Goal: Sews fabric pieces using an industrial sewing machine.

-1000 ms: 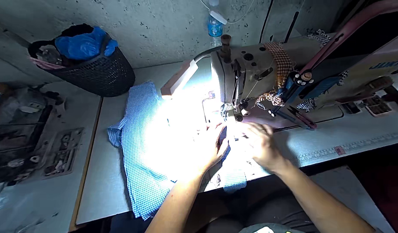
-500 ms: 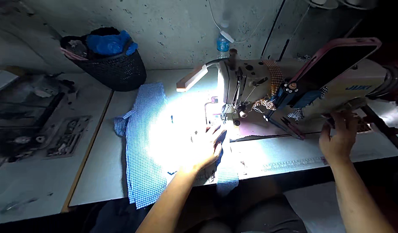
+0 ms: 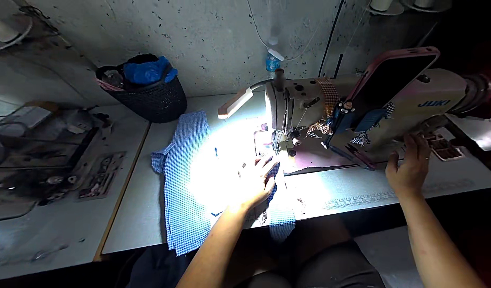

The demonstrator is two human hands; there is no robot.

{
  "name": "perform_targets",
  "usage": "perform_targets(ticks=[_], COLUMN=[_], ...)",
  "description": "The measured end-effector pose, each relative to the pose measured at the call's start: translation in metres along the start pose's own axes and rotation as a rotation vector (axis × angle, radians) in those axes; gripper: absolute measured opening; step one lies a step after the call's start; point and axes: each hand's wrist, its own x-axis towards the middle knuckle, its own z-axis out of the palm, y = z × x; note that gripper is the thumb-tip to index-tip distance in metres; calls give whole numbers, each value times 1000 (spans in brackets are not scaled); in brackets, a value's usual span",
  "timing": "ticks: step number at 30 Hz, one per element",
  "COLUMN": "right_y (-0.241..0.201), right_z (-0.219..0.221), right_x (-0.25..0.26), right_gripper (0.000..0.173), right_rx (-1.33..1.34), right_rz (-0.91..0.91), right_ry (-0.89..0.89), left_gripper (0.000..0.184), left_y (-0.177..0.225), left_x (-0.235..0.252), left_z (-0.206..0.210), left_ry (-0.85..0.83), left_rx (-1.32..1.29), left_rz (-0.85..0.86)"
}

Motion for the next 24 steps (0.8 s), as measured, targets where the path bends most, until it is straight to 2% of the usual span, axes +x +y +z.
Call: perform_targets(ticks=[12,19,24], right_y=[-5,-6,-6], right_z=[-1,1,0], right_x=[0,1,1], right_gripper=[49,31,30], right_rx=[-35,-122,-117], right_rz=[4,0,1], right_ry=[-6,-40,-43], left_gripper=[52,53,52], left_y=[1,0,-1], left_x=[4,7,5], left_z=[-6,-6,-5], left_ry=[0,3,-17], left_rx=[12,14,6], left_rz=[-5,-4,-7])
